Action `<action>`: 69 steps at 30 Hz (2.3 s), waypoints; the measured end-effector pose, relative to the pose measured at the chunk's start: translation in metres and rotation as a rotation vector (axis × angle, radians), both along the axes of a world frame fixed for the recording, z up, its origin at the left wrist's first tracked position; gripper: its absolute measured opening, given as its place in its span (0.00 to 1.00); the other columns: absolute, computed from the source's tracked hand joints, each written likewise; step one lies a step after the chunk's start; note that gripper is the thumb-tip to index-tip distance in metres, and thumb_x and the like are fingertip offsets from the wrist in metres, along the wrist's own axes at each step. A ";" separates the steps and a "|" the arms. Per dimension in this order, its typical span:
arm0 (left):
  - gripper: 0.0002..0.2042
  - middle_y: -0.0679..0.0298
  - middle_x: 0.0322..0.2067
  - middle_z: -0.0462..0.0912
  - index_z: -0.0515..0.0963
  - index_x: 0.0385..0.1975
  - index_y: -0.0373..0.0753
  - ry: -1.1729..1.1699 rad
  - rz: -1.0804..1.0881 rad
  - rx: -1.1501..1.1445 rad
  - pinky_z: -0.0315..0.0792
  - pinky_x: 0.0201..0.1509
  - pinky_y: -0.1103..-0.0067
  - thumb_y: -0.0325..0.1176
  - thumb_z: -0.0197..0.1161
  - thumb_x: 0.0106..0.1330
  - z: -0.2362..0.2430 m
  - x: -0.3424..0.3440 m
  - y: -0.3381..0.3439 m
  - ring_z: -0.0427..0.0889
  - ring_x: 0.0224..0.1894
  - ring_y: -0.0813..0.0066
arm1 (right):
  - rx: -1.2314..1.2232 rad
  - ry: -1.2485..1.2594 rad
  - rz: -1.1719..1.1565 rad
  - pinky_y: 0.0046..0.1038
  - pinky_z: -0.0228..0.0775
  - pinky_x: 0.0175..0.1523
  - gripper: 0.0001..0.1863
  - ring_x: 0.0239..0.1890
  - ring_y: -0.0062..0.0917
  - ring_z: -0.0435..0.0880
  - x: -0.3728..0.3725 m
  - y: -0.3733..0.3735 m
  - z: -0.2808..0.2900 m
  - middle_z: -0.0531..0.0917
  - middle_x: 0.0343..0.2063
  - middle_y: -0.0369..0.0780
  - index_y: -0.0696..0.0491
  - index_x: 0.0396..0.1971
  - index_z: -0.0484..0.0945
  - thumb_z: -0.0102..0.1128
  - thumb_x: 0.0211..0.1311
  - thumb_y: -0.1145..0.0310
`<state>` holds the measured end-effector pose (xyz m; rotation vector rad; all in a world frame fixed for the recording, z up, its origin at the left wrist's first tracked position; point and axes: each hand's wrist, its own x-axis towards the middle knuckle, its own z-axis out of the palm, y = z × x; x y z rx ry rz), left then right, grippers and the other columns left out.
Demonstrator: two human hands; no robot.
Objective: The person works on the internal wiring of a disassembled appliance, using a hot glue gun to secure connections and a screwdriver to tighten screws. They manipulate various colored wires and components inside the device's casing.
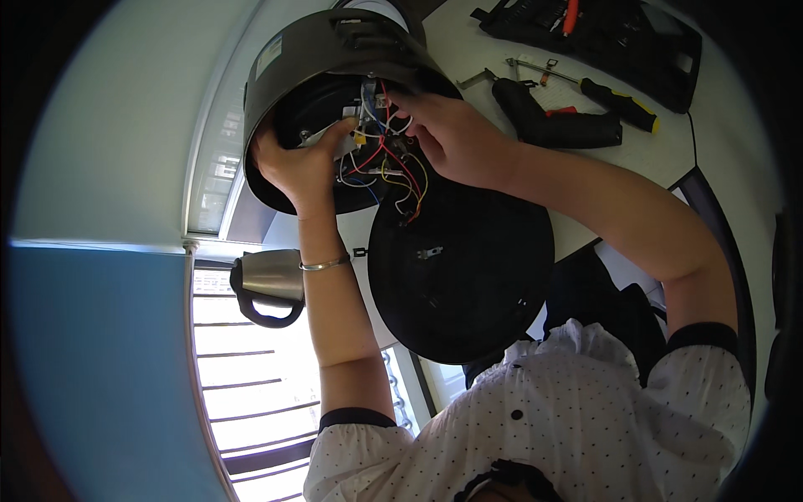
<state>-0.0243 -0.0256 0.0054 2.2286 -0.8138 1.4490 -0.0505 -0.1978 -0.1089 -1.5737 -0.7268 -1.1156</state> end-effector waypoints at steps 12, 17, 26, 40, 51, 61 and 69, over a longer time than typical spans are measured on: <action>0.38 0.52 0.45 0.80 0.76 0.45 0.27 0.103 -0.055 -0.069 0.71 0.56 0.71 0.34 0.83 0.27 -0.004 -0.001 0.001 0.79 0.47 0.60 | 0.001 0.164 0.124 0.25 0.76 0.35 0.32 0.30 0.27 0.81 -0.003 -0.002 -0.004 0.81 0.37 0.44 0.58 0.59 0.67 0.54 0.48 0.87; 0.39 0.52 0.44 0.80 0.77 0.44 0.28 0.059 -0.037 -0.042 0.71 0.55 0.70 0.36 0.83 0.25 -0.003 0.000 -0.002 0.79 0.46 0.59 | -0.007 0.164 0.123 0.26 0.77 0.36 0.34 0.30 0.27 0.81 -0.002 0.001 -0.004 0.80 0.36 0.43 0.60 0.60 0.64 0.54 0.48 0.87; 0.40 0.52 0.43 0.80 0.77 0.44 0.28 0.077 0.006 -0.051 0.72 0.54 0.70 0.38 0.84 0.24 -0.002 0.000 0.001 0.79 0.46 0.58 | -0.105 0.296 0.121 0.28 0.75 0.38 0.33 0.34 0.31 0.81 -0.011 -0.007 0.005 0.79 0.36 0.44 0.60 0.60 0.64 0.53 0.48 0.85; 0.39 0.53 0.44 0.80 0.76 0.46 0.29 0.104 0.051 -0.049 0.72 0.54 0.72 0.35 0.82 0.26 0.001 -0.008 -0.005 0.79 0.45 0.61 | -0.095 0.190 0.075 0.25 0.71 0.29 0.29 0.22 0.26 0.80 -0.014 -0.019 0.006 0.82 0.32 0.41 0.58 0.55 0.71 0.53 0.46 0.84; 0.38 0.53 0.43 0.81 0.76 0.45 0.29 0.142 0.034 -0.050 0.73 0.53 0.73 0.32 0.82 0.27 0.002 -0.010 -0.006 0.80 0.44 0.62 | -0.097 0.187 0.100 0.22 0.73 0.27 0.30 0.25 0.23 0.81 -0.013 -0.020 0.007 0.81 0.35 0.40 0.58 0.57 0.69 0.56 0.48 0.83; 0.38 0.54 0.44 0.80 0.76 0.47 0.29 0.131 0.039 -0.042 0.72 0.54 0.73 0.31 0.81 0.27 0.002 -0.010 -0.005 0.79 0.46 0.63 | -0.070 0.216 0.168 0.21 0.74 0.28 0.35 0.27 0.22 0.81 -0.007 -0.018 0.003 0.80 0.36 0.40 0.56 0.61 0.65 0.57 0.48 0.83; 0.37 0.53 0.43 0.80 0.75 0.45 0.28 0.184 0.049 -0.093 0.72 0.53 0.73 0.32 0.82 0.27 0.002 -0.012 -0.006 0.79 0.45 0.63 | -0.156 0.197 -0.019 0.27 0.75 0.32 0.30 0.29 0.29 0.81 -0.020 -0.021 0.014 0.79 0.36 0.41 0.54 0.55 0.72 0.57 0.45 0.80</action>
